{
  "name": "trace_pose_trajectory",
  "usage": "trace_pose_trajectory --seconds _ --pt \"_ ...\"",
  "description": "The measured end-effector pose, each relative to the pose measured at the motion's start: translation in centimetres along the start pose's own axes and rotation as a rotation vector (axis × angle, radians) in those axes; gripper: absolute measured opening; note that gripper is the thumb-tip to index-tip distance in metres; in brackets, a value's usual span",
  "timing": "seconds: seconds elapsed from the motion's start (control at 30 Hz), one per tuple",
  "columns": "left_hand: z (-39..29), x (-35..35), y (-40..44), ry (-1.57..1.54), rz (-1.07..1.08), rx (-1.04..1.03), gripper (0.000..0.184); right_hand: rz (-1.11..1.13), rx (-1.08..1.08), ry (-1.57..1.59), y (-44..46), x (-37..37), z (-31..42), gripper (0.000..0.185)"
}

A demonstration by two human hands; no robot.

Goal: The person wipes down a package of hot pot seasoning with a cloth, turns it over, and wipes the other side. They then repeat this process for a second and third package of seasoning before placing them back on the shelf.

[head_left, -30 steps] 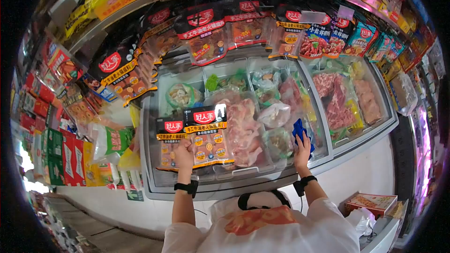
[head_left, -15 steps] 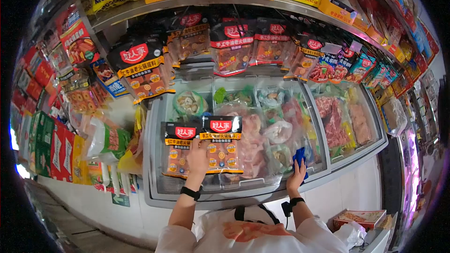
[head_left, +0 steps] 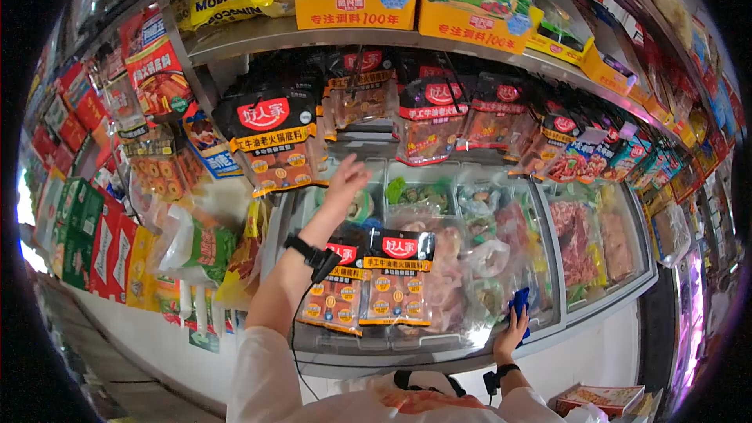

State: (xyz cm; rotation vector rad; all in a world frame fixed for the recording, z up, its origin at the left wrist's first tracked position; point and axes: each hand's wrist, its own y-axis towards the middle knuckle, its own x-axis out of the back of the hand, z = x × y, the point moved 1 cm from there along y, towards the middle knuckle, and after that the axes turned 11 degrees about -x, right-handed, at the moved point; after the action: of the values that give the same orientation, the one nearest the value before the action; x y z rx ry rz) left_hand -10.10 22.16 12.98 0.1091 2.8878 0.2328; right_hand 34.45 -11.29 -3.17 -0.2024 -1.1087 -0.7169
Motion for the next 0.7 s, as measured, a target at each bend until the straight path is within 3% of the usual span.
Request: trace_pose_trajectory --seconds 0.1,0.17,0.23,0.3,0.33,0.43,0.7 --pt "1.5 -0.1 5.2 -0.088 -0.151 -0.009 0.070 0.013 -0.013 -0.020 0.1 0.3 0.4 0.059" --pt "5.3 0.7 9.2 -0.438 -0.425 0.019 0.081 0.012 -0.026 -0.061 0.2 -0.2 0.0 0.059" --pt "7.8 2.4 13.3 -0.523 -0.397 0.016 0.075 -0.012 -0.005 -0.033 0.3 -0.2 0.9 0.063" --pt "8.8 2.5 15.5 -0.606 -0.475 0.120 0.052 -0.018 -0.014 -0.004 0.2 0.1 1.0 0.062" --pt "9.1 2.4 16.5 -0.611 -0.475 0.127 0.052 -0.036 -0.001 -0.043 0.3 -0.2 0.6 0.062" --pt "9.4 2.5 18.1 -0.797 -0.645 0.121 0.026 -0.005 -0.030 -0.012 0.2 0.2 1.1 0.063" --pt "7.1 0.7 15.2 -0.719 -0.635 0.105 0.035 0.028 -0.067 -0.002 0.2 0.7 1.7 0.067"
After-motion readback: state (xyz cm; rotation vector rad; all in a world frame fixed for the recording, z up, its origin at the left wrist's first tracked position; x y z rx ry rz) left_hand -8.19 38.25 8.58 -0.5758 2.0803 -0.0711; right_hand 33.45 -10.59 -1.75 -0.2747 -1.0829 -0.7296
